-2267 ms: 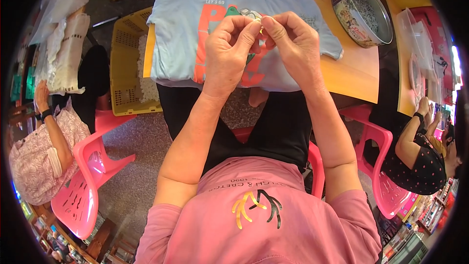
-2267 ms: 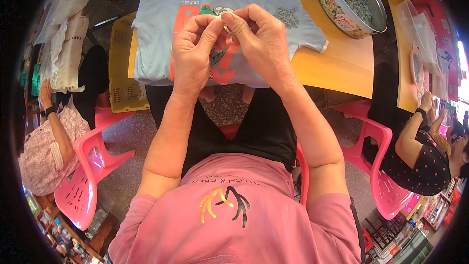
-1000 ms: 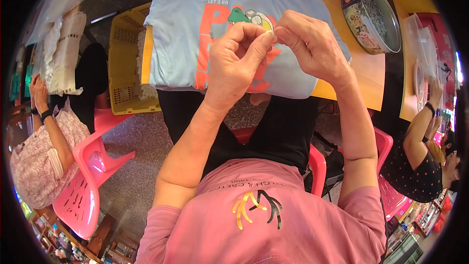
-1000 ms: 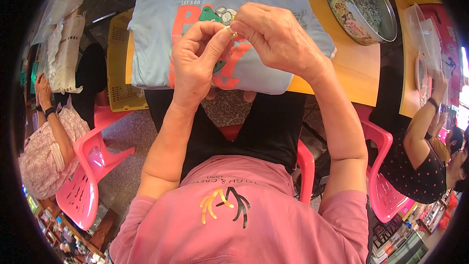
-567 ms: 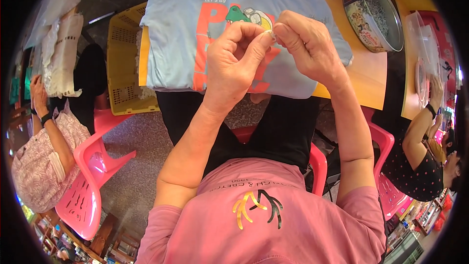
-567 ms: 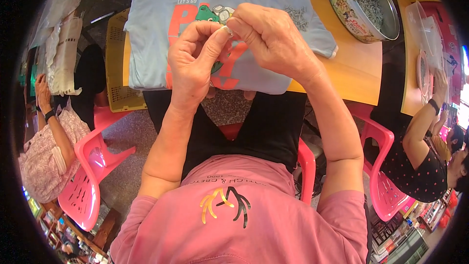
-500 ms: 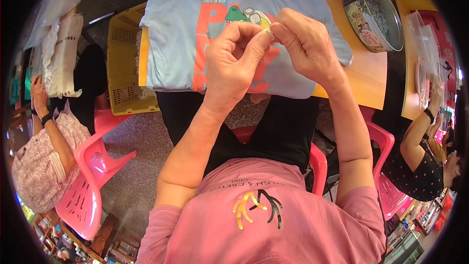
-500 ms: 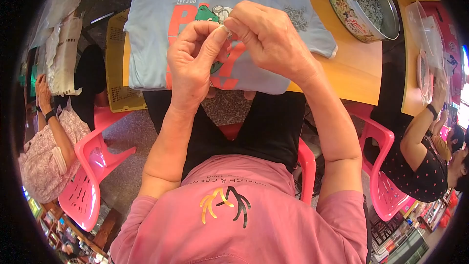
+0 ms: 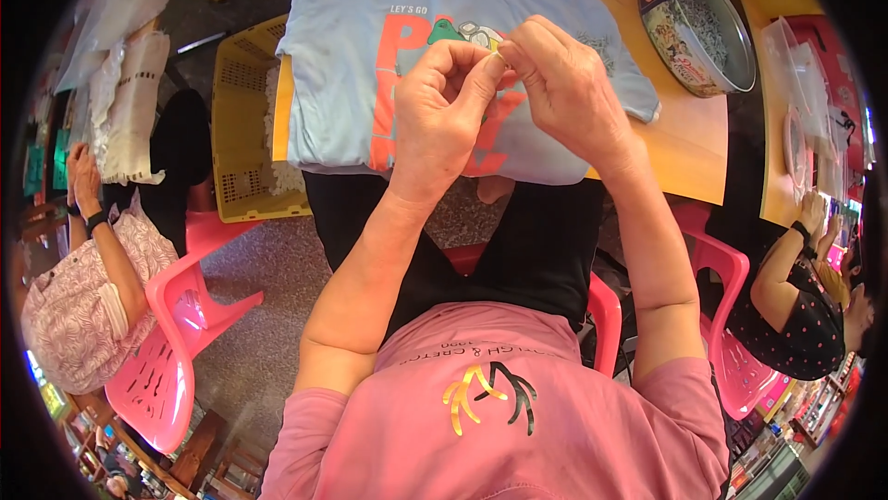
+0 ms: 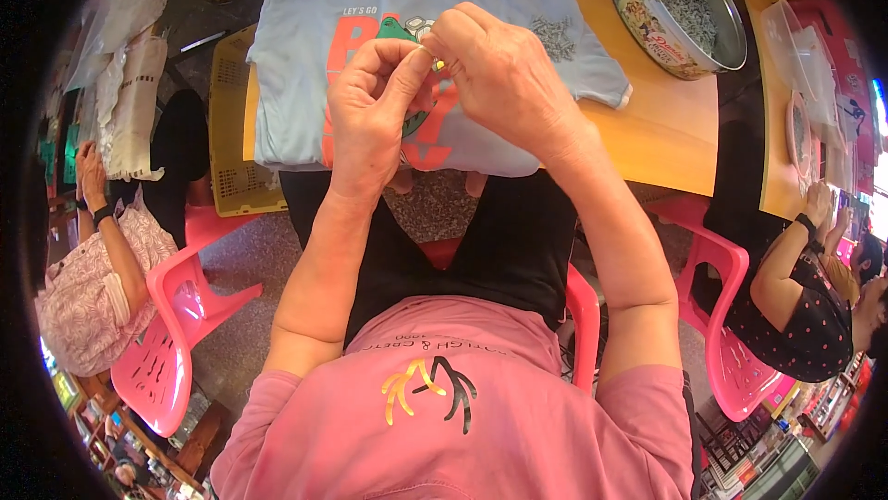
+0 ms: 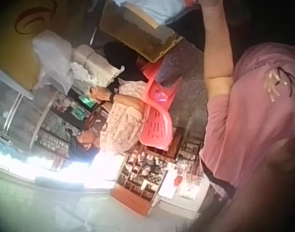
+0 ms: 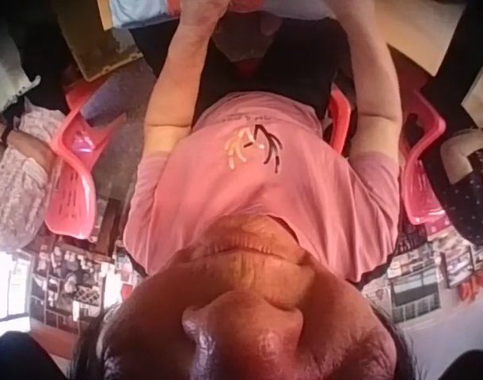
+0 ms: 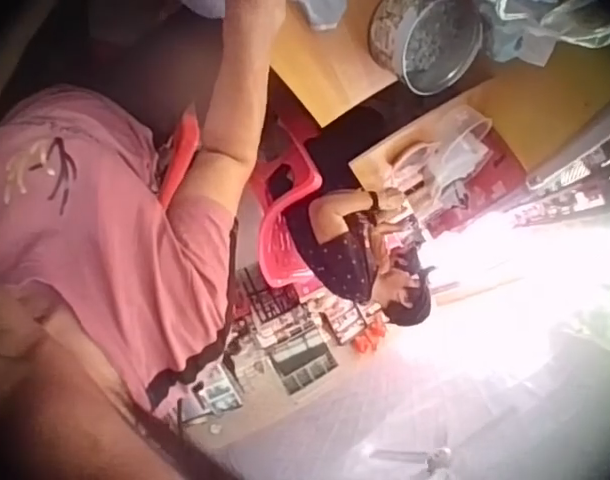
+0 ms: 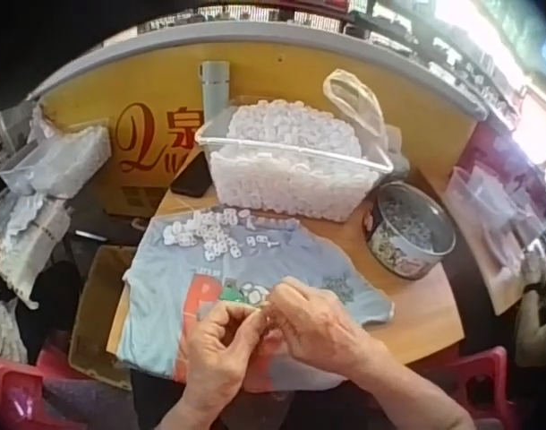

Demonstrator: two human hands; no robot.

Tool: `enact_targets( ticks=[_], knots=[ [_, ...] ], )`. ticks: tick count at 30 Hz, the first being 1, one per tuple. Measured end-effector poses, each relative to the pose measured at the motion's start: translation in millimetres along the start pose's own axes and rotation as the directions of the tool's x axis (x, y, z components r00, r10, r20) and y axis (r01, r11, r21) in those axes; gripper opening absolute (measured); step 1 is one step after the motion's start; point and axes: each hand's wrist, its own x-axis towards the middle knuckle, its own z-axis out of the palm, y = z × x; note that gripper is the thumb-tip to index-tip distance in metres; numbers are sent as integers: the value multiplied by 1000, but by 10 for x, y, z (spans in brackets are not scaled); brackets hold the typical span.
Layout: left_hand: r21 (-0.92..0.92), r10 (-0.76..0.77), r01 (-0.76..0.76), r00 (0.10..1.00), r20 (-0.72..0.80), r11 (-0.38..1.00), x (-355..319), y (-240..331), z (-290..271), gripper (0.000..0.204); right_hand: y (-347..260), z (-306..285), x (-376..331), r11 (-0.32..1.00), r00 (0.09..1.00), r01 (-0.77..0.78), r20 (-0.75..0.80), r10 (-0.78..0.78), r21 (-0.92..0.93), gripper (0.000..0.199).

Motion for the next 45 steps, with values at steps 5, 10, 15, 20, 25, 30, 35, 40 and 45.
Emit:
enact_targets(
  ticks=[5,10,15,20,25,30,35,40,45],
  knots=[
    [1,-8,8,1000,18,1000,-5,25,-2,11,57,-197,10,979,986,-125,133,103,164,18],
    [1,10,-10,999,50,1000,-3,-13,-32,12,10,-312,60,1000,980,-20,200,23,-17,18],
    [18,42,-43,997,59,999,-5,-24,-41,12,21,-332,108,997,961,41,277,-21,-67,19],
    [57,53,-57,997,61,997,10,-87,-99,10,25,-229,85,993,974,62,213,-82,99,19],
    [-60,14,-14,1000,9,998,-14,-33,-28,8,19,-145,58,992,983,33,176,-54,119,10],
    [-90,31,-32,999,-14,995,-33,-59,-21,8,33,-33,13,992,992,43,111,-56,119,11],
    [-68,18,-21,999,-38,997,-6,-88,-52,10,30,107,-37,987,999,36,7,-38,159,11],
    [3,-19,19,1000,19,1000,27,-59,-67,10,55,-55,-17,990,995,6,94,-19,138,13],
    [23,-4,3,998,62,1000,15,-24,-50,9,116,-198,33,981,979,20,196,-58,194,18]
  ],
)
